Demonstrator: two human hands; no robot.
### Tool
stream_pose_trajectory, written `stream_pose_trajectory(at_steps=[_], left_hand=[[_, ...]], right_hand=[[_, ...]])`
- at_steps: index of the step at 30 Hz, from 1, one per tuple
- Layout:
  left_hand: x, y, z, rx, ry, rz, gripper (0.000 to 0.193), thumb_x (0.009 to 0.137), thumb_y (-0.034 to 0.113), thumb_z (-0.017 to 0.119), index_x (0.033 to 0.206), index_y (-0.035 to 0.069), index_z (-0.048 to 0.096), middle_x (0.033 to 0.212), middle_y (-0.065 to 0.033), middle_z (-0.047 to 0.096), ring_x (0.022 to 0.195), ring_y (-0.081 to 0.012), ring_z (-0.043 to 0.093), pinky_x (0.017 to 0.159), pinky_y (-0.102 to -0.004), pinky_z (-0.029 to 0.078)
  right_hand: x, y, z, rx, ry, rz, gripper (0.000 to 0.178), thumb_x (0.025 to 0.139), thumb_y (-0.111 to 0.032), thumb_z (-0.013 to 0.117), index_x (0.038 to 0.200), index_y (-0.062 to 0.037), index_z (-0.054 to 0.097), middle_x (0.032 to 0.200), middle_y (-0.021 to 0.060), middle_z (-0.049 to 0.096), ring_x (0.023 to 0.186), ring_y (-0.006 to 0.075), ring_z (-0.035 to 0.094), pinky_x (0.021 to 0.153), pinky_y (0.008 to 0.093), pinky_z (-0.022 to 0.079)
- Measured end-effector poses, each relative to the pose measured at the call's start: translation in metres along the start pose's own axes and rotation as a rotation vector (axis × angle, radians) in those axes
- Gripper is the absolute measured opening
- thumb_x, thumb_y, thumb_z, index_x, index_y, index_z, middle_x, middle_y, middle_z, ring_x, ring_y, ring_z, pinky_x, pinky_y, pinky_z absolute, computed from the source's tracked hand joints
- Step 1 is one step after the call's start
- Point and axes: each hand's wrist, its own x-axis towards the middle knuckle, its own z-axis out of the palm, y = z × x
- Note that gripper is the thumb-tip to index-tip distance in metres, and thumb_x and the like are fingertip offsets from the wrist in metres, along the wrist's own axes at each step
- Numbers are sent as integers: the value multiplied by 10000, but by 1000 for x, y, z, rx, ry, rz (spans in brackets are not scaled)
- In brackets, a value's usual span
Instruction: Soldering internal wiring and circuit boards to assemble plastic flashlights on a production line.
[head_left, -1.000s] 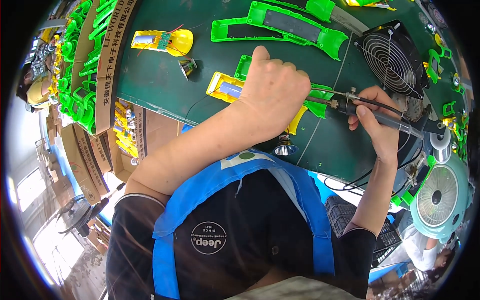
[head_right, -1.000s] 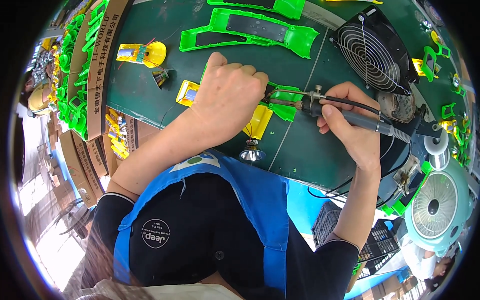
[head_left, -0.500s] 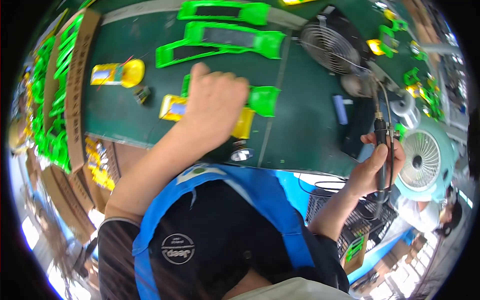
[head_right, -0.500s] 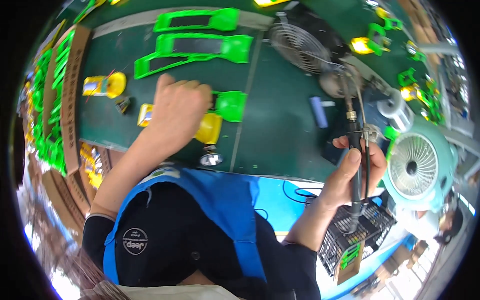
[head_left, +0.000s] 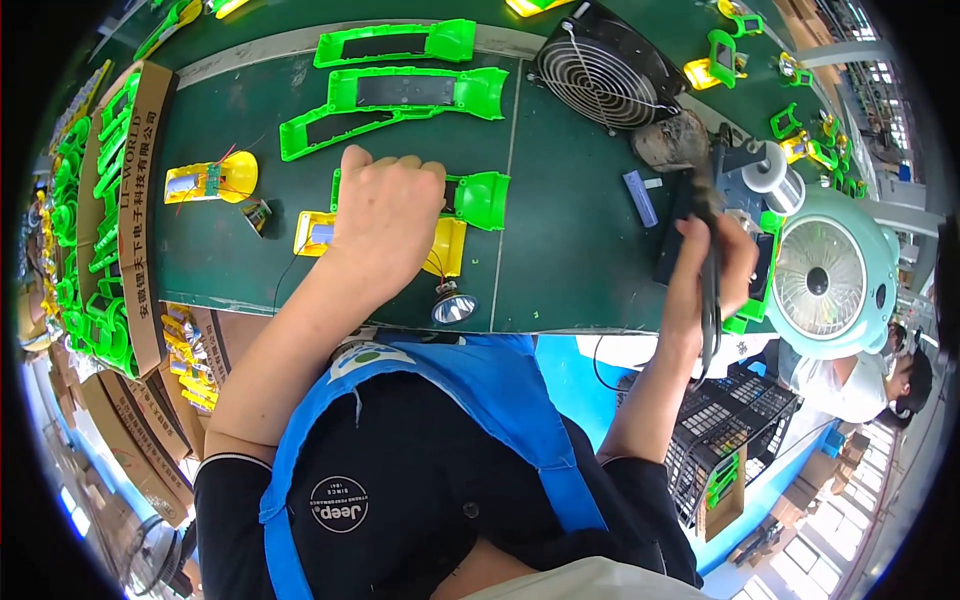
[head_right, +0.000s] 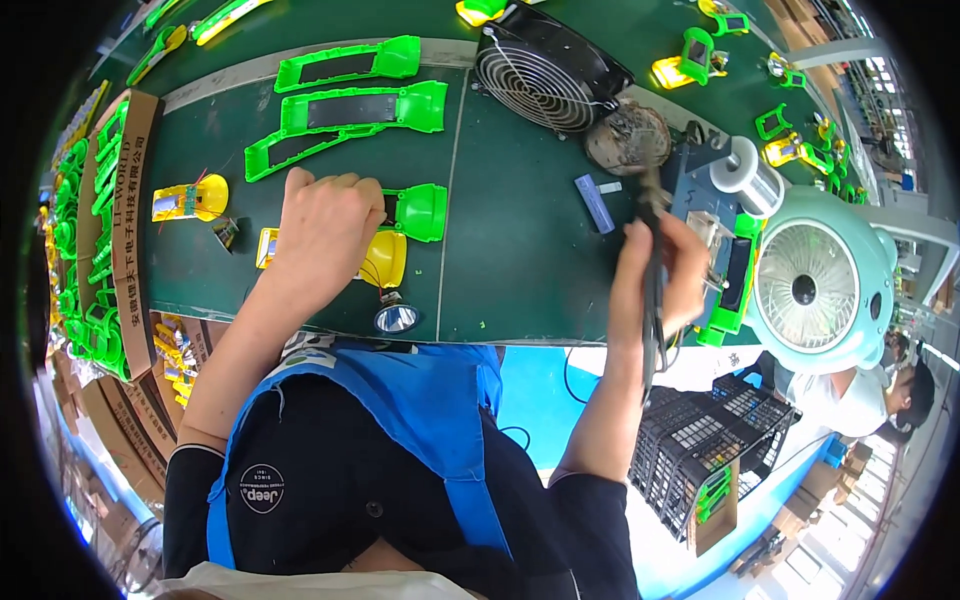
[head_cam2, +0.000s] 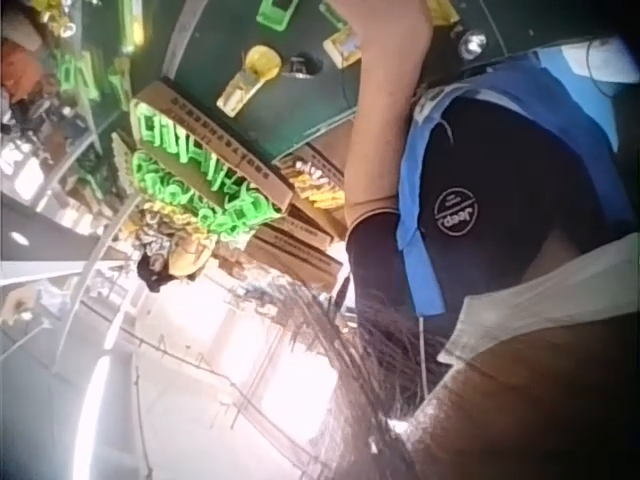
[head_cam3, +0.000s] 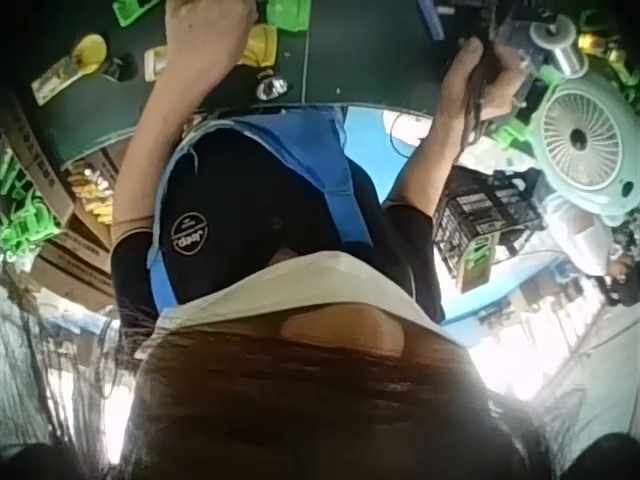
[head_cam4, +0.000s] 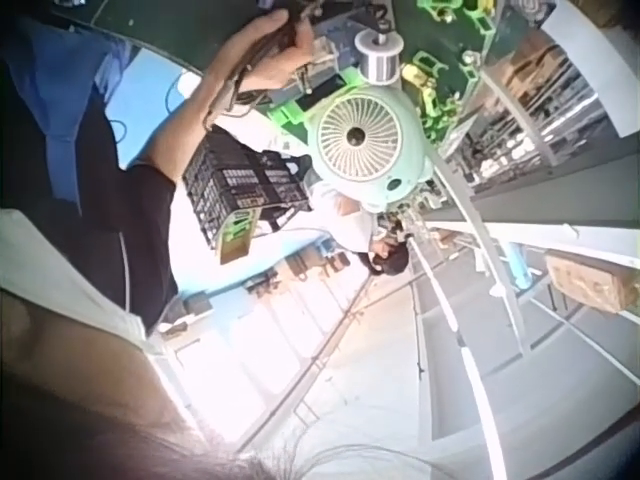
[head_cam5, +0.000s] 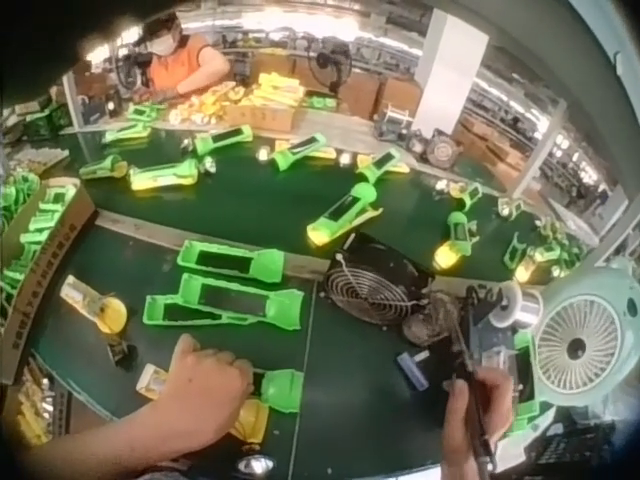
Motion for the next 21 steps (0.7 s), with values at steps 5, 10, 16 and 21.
stream_pose_trajectory(at_steps=[5, 10, 16, 21], left_hand=[[8, -2, -2, -18, 13, 12, 58, 726, 59, 609, 754, 107, 628, 730, -75, 635, 730, -220, 644, 717, -384, 367], [7, 2, 2, 1, 6, -5, 99, 787, 132, 622, 708, 79, 595, 706, -68, 610, 720, -232, 622, 703, -377, 358], [5, 1, 3, 23, -6, -23, 105, 797, 142, 632, 719, 81, 596, 687, -57, 590, 715, -214, 621, 702, -368, 351], [4, 2, 0, 25, -11, -20, 102, 792, 152, 650, 727, 89, 601, 697, -56, 592, 712, -213, 619, 702, -368, 349]], right_hand=[[5, 9, -10, 77, -43, -14, 214, 909, -79, 582, 1069, 29, 491, 856, 170, 654, 699, 204, 663, 657, 306, 534], [-15, -3, 5, 326, -107, -263, 431, 956, -390, 551, 1132, -24, 407, 789, 203, 653, 681, 238, 655, 627, 321, 525], [-47, -27, 64, 472, -478, -376, 395, 742, -47, 774, 1085, -45, 577, 967, 160, 619, 765, 264, 643, 620, 317, 526], [-54, -27, 73, 527, -589, -356, 288, 873, -65, 645, 1114, -1, 500, 994, 205, 633, 898, 275, 622, 793, 351, 500]])
